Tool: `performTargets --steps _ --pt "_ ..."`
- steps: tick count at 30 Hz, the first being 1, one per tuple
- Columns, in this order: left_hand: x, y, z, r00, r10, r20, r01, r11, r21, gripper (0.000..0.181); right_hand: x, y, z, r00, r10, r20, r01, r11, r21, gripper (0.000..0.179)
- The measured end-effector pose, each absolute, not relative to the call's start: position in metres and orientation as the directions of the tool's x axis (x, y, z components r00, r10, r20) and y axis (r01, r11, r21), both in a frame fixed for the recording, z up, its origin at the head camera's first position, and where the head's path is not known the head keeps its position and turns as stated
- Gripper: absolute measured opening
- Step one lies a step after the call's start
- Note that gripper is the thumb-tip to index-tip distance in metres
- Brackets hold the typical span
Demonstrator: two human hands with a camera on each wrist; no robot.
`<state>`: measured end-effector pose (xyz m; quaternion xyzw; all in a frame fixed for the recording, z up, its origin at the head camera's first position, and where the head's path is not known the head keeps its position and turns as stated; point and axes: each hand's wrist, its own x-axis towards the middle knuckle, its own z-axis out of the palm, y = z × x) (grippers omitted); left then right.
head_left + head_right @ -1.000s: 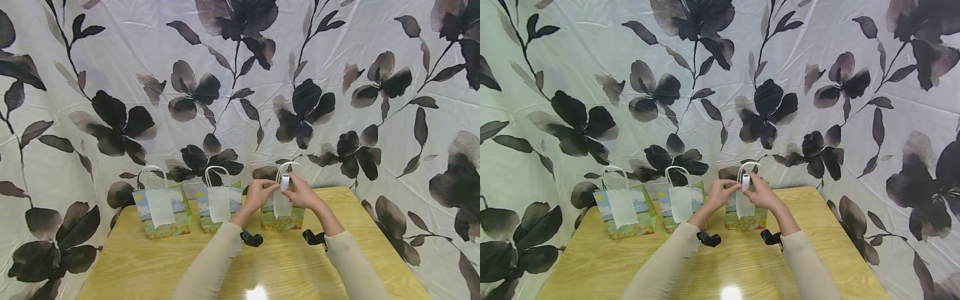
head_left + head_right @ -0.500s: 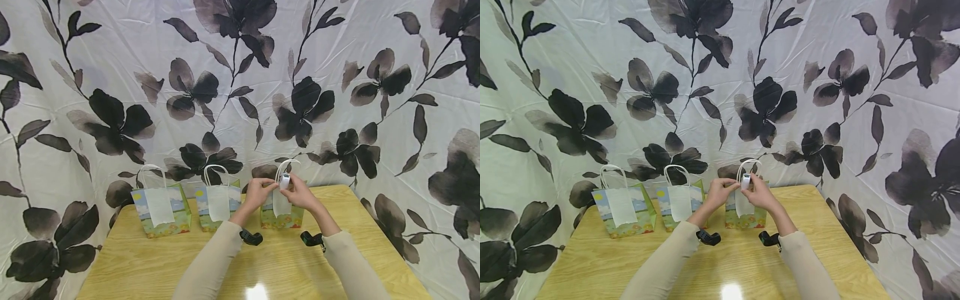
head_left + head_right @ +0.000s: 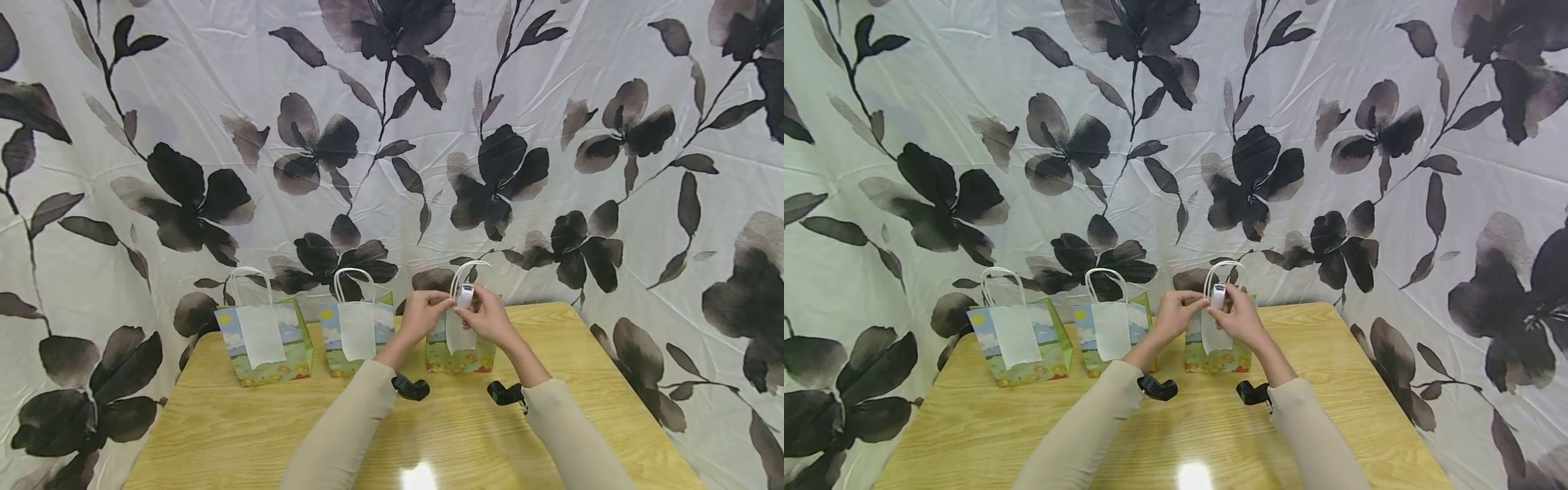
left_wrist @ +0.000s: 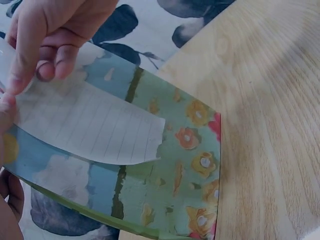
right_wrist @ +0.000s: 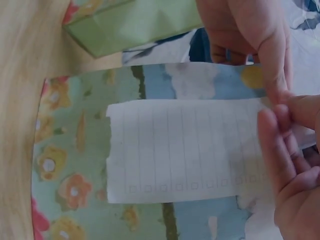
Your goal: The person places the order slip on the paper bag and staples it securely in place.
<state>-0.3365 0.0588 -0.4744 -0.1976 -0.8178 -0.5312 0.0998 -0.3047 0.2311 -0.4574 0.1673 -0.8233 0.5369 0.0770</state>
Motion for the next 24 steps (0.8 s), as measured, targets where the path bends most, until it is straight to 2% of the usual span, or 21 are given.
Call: performTargets --steps 8,16,24 --pt "-0.336 0.060 -0.474 -0.898 0.222 0.381 0.439 0.368 0.820 0.023 -0.311 0.237 -0.454 -0.931 -0.206 0.301 -0.351 0.279 -0.894 0.029" --pt "-0.339 0.056 -0.468 -0.894 0.220 0.391 0.446 0.340 0.828 0.021 -0.317 0.234 -0.455 -0.911 -0.174 0.375 -0.413 0.348 -0.842 0.026" --pt "-0.336 0.054 -0.472 -0.892 0.236 0.386 0.448 0.345 0.825 0.020 -0.311 0.233 -0.463 -0.827 -0.231 0.513 -0.559 0.435 -0.705 0.021"
